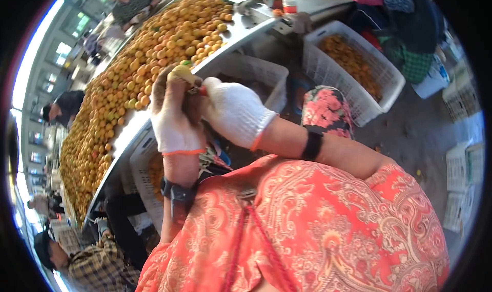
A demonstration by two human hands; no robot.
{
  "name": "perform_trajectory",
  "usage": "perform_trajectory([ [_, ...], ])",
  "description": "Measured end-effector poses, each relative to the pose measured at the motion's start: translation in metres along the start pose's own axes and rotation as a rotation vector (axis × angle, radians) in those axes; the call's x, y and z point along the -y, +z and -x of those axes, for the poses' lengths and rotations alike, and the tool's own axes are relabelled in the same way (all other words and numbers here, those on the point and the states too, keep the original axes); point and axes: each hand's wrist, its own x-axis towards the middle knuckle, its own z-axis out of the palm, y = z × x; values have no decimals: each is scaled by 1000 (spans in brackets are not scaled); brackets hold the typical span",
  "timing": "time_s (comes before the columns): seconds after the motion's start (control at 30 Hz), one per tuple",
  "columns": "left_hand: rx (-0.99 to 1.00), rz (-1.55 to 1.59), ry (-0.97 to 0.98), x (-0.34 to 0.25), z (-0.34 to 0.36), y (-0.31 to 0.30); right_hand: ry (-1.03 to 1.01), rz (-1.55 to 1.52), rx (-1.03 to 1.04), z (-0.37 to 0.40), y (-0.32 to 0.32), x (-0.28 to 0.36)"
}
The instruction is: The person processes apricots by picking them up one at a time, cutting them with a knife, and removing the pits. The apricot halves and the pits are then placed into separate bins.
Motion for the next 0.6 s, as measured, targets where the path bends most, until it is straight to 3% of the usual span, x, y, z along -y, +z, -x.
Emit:
perform_trajectory([
  [0.13, -74, 263, -152, 9, 2, -4, -84, 258, -33, 1, 2, -6],
  [0.27, -162, 216, -141, 10, 7, 9, -84, 311, -31, 1, 2, -12],
  [0.37, 121, 88, 67, 9, 9, 10, -171, 186, -115, 2, 2, -14],
  [0.4, 125, 88, 64, 8, 7, 8, -168, 187, -119, 3, 2, -13],
  [0.47, 10, 38, -57, 7, 6, 5, -104, 233, -94, 3, 5, -10],
  [0.5, -32, 235, -184, 10, 3, 4, -98, 232, -98, 4, 6, -10],
  [0.6, -106, 250, -214, 17, 5, 14, -88, 285, -23, 4, 4, -13],
])
